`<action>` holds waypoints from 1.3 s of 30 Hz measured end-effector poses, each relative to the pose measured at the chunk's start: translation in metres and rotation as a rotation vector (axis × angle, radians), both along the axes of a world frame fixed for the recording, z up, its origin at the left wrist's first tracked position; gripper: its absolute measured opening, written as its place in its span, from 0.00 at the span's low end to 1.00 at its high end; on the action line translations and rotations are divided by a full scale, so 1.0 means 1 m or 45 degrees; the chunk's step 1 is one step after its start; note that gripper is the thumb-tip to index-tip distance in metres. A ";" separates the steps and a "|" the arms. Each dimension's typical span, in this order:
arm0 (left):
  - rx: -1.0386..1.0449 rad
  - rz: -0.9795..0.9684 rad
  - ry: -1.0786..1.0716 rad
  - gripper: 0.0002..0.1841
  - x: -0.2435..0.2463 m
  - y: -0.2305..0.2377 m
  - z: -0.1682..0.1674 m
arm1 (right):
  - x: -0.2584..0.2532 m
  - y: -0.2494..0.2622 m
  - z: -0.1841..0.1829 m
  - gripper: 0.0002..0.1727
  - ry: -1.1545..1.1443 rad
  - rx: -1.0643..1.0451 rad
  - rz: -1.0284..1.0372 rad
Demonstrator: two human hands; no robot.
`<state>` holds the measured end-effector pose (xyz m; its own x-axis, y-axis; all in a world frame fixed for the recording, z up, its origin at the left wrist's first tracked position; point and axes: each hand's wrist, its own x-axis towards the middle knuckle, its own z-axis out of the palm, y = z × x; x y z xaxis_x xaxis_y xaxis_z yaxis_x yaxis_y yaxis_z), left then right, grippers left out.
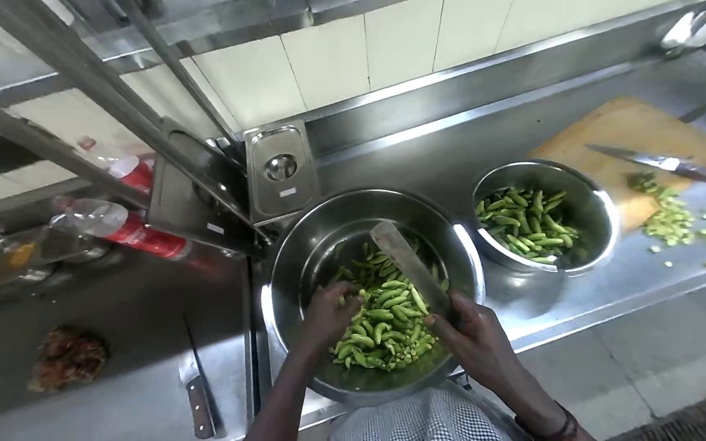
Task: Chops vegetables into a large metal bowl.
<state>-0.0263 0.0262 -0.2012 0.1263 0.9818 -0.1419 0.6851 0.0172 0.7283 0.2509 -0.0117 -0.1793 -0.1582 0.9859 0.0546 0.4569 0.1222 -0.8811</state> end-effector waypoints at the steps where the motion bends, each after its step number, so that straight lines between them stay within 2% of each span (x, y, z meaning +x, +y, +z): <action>1: 0.012 0.013 -0.111 0.10 0.005 -0.005 0.009 | -0.002 0.000 0.000 0.20 0.013 -0.019 0.009; 4: -0.032 -0.016 -0.447 0.07 0.024 -0.022 0.028 | -0.008 0.002 0.003 0.20 0.036 -0.020 0.069; 8: -0.106 -0.101 -0.910 0.09 0.047 -0.039 0.026 | -0.015 0.003 0.006 0.22 -0.032 0.009 0.117; 11: -0.196 -0.120 -1.081 0.10 0.053 -0.042 0.026 | -0.018 0.001 0.005 0.21 -0.040 0.028 0.105; 15: -0.023 -0.085 -0.921 0.10 0.049 -0.039 0.020 | -0.016 0.002 0.009 0.24 -0.031 -0.019 0.125; 21: 0.250 -0.189 -0.611 0.06 0.052 -0.044 0.031 | -0.016 0.003 0.012 0.26 -0.030 -0.013 0.177; 25: 0.454 -0.242 -0.517 0.06 0.056 -0.043 0.029 | -0.019 0.002 0.015 0.22 0.002 -0.045 0.184; 29: 0.607 -0.187 -0.485 0.04 0.060 -0.045 0.025 | -0.018 0.000 0.011 0.26 -0.010 -0.005 0.212; 34: 0.442 0.067 -0.570 0.07 0.063 -0.047 0.020 | -0.017 0.001 0.009 0.26 0.058 0.039 0.250; 36: 0.288 0.183 -0.826 0.10 0.058 -0.045 0.017 | -0.015 0.000 0.007 0.27 0.091 0.058 0.297; 39: -0.035 0.384 -1.349 0.09 0.055 -0.040 0.027 | -0.014 0.001 0.006 0.31 0.097 0.143 0.277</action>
